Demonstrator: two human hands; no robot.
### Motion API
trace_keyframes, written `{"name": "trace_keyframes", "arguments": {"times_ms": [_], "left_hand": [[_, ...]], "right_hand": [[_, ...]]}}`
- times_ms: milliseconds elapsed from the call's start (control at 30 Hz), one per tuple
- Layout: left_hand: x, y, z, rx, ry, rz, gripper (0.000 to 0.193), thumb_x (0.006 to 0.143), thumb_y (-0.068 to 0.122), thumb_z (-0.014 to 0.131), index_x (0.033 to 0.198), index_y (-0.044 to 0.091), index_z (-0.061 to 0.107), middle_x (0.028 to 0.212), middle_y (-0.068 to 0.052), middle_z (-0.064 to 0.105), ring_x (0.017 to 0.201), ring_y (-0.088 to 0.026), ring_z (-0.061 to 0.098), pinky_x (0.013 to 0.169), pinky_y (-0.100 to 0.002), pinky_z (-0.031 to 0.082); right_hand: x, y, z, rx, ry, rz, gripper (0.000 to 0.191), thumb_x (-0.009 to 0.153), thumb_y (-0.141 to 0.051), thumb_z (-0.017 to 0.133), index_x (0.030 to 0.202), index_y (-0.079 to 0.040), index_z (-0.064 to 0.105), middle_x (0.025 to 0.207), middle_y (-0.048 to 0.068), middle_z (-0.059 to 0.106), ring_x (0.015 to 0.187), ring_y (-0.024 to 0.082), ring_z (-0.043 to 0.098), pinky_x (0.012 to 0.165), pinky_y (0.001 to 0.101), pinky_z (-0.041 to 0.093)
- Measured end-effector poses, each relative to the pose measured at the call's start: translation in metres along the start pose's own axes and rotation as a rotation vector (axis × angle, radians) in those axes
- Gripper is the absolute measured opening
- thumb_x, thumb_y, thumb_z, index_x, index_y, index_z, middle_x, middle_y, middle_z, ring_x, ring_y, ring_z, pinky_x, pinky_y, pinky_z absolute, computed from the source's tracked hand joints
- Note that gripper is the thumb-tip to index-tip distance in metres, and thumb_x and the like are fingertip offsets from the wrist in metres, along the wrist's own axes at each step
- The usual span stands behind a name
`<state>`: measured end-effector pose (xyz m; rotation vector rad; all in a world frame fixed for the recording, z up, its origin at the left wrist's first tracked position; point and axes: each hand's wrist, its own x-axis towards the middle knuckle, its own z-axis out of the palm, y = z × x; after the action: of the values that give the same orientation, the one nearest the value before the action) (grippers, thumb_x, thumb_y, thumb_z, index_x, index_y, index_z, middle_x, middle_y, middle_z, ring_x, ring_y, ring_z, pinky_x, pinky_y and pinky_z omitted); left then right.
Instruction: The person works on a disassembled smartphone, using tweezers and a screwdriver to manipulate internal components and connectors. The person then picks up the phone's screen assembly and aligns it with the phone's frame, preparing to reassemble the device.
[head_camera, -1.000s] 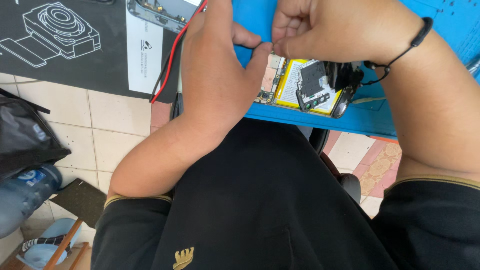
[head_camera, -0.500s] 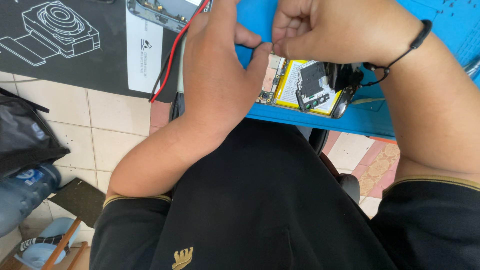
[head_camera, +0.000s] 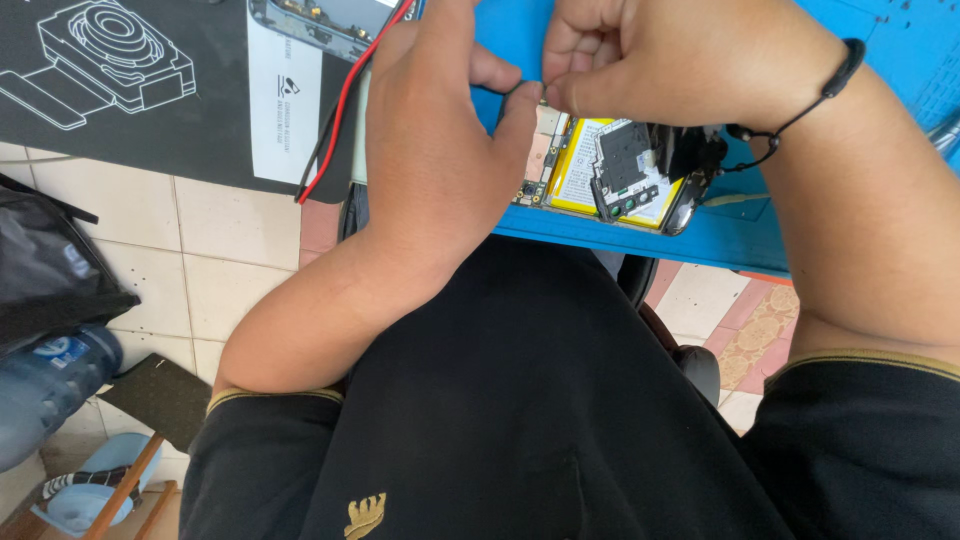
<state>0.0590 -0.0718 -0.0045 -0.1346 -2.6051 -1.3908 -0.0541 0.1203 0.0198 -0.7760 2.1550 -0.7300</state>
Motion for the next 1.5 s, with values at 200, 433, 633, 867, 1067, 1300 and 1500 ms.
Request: {"name": "trace_keyframes", "arguments": {"times_ms": [200,433,633,867,1067,1300,1500], "left_hand": [[0.006,0.000,-0.002,0.006,-0.032,-0.006,0.047,0.094,0.000,0.081,0.130,0.004,0.051,0.093,-0.001,0.070,0.105,-0.025,0.059,0.090,-0.040,0.048],[0.006,0.002,-0.003,-0.010,-0.026,-0.003,0.049,0.093,-0.001,0.081,0.132,0.004,0.052,0.093,-0.001,0.070,0.103,-0.025,0.059,0.088,-0.040,0.048],[0.007,0.004,-0.003,-0.019,-0.046,-0.033,0.042,0.091,-0.003,0.079,0.125,0.004,0.055,0.091,-0.003,0.069,0.100,-0.026,0.059,0.084,-0.040,0.048],[0.013,0.006,-0.006,0.005,-0.032,0.029,0.036,0.089,-0.002,0.082,0.114,0.005,0.058,0.086,-0.003,0.069,0.099,-0.027,0.059,0.084,-0.042,0.046],[0.014,0.006,-0.006,-0.037,-0.028,0.014,0.036,0.086,-0.003,0.081,0.113,0.003,0.058,0.084,-0.004,0.070,0.096,-0.028,0.061,0.081,-0.042,0.046],[0.011,-0.002,-0.010,-0.104,-0.052,0.030,0.041,0.092,-0.007,0.077,0.124,0.002,0.053,0.091,-0.004,0.073,0.101,-0.028,0.064,0.091,-0.043,0.047],[0.009,-0.003,-0.011,-0.119,-0.054,0.032,0.043,0.093,-0.007,0.077,0.126,0.002,0.052,0.091,-0.005,0.073,0.099,-0.029,0.065,0.090,-0.043,0.046]], "right_hand": [[0.001,-0.001,-0.001,0.019,0.009,-0.030,0.015,0.093,-0.017,0.079,0.096,-0.004,0.071,0.077,0.003,0.070,0.068,0.010,0.065,0.060,0.0256,0.052],[0.000,-0.001,0.000,0.006,0.001,-0.016,0.016,0.095,-0.018,0.080,0.095,-0.004,0.071,0.077,0.003,0.070,0.068,0.010,0.066,0.061,0.0255,0.053],[0.000,-0.001,0.000,0.015,-0.003,-0.011,0.015,0.094,-0.017,0.079,0.095,-0.004,0.071,0.077,0.003,0.070,0.068,0.009,0.066,0.060,0.0253,0.053],[0.000,-0.002,-0.002,0.044,-0.016,-0.003,0.017,0.095,-0.018,0.079,0.094,-0.004,0.070,0.075,0.003,0.068,0.065,0.009,0.064,0.058,0.0255,0.051],[0.000,-0.002,-0.002,0.076,-0.028,0.022,0.015,0.095,-0.017,0.079,0.094,-0.004,0.070,0.076,0.002,0.069,0.067,0.008,0.066,0.059,0.0248,0.053],[-0.008,-0.002,0.002,0.053,0.036,-0.123,0.014,0.092,-0.007,0.077,0.106,-0.006,0.074,0.085,0.001,0.070,0.078,0.008,0.066,0.069,0.0240,0.054],[-0.009,-0.002,0.003,0.067,-0.003,-0.073,0.013,0.093,-0.010,0.075,0.106,-0.010,0.077,0.082,0.000,0.071,0.074,0.008,0.066,0.066,0.0240,0.053]]}}
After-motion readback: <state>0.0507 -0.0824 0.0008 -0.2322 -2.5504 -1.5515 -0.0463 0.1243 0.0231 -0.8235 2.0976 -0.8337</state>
